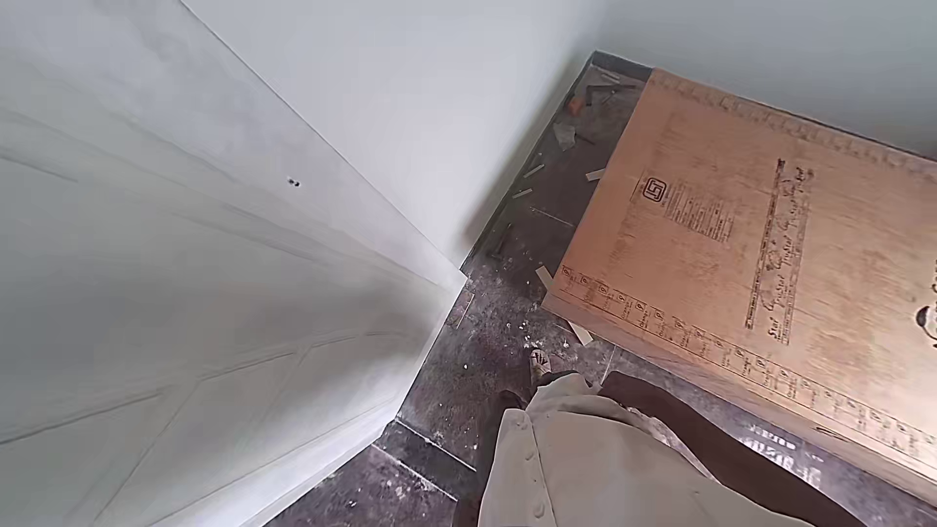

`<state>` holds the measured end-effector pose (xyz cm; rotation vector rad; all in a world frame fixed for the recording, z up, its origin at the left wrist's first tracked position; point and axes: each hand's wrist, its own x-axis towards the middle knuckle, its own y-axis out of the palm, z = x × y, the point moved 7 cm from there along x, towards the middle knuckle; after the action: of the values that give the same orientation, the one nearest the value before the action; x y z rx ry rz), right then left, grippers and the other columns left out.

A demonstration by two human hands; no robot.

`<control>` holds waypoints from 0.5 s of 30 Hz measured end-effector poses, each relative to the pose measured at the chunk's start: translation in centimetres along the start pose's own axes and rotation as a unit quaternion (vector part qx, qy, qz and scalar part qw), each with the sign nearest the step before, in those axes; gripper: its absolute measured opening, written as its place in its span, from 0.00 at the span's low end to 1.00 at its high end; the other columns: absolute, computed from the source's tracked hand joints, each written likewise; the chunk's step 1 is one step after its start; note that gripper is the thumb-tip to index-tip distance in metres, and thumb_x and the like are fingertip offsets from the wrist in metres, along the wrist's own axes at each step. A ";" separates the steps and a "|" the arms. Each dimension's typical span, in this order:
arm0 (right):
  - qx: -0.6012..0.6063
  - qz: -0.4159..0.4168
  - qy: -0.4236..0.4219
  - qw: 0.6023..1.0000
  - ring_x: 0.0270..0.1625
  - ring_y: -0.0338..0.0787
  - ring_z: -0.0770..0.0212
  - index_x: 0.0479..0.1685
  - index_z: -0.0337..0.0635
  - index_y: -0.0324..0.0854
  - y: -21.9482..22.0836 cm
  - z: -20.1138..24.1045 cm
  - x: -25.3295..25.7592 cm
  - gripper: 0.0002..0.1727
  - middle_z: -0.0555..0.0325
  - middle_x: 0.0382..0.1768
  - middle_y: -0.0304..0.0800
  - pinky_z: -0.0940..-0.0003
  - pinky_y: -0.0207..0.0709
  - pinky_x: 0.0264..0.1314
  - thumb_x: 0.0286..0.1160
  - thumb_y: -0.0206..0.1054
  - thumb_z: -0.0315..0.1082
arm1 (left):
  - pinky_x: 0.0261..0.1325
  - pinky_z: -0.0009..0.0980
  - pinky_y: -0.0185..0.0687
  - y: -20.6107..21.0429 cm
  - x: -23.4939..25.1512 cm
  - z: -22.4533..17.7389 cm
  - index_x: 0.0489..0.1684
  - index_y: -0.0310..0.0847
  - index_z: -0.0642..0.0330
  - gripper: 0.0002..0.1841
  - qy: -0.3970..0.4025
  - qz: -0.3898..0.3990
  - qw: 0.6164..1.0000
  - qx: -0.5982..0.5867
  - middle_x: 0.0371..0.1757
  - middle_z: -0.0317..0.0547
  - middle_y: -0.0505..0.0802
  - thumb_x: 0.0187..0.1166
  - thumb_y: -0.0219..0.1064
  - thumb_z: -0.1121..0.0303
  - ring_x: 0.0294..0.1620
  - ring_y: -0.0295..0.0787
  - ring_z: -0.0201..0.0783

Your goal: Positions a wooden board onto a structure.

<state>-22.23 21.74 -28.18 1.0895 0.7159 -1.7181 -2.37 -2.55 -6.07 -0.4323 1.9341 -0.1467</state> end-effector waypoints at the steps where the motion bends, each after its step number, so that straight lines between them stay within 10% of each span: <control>1: 0.014 -0.012 0.012 1.000 0.18 0.70 0.73 0.19 0.48 0.74 -0.4 0.4 0.3 0.18 0.70 0.15 0.72 0.72 0.65 0.24 0.83 0.63 0.36 | 0.43 0.18 0.80 -0.2 4.8 3.0 0.36 0.80 0.72 0.10 0.088 0.017 0.996 -0.022 0.29 0.39 0.88 0.84 0.53 0.78 0.30 0.81 0.19; 3: 0.063 -0.039 0.030 0.997 0.20 0.74 0.72 0.20 0.46 0.76 -0.7 1.0 0.9 0.17 0.68 0.17 0.76 0.69 0.69 0.28 0.84 0.63 0.37 | 0.39 0.24 0.79 -1.3 11.7 5.3 0.30 0.83 0.68 0.09 0.140 0.070 0.988 -0.017 0.23 0.31 0.86 0.80 0.61 0.77 0.26 0.80 0.18; 11: 0.215 -0.177 0.040 0.960 0.31 0.81 0.65 0.30 0.40 0.83 -0.8 9.2 3.5 0.17 0.58 0.27 0.84 0.60 0.77 0.39 0.86 0.61 0.41 | 0.32 0.32 0.82 -9.9 26.0 -7.5 0.24 0.86 0.60 0.13 0.170 0.188 0.950 0.183 0.20 0.36 0.88 0.82 0.66 0.66 0.22 0.84 0.27; 15: 0.293 -0.222 0.016 0.930 0.22 0.78 0.67 0.22 0.46 0.75 -1.0 12.0 5.0 0.16 0.63 0.18 0.78 0.65 0.72 0.29 0.83 0.63 0.37 | 0.44 0.41 0.83 -12.7 28.6 -15.0 0.36 0.86 0.71 0.16 0.167 0.245 0.903 0.310 0.29 0.48 0.89 0.88 0.58 0.68 0.31 0.84 0.35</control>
<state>-28.06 10.15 -27.52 1.4344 0.4969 -2.4031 -22.76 -26.17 -21.11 0.5354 2.1320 -0.5126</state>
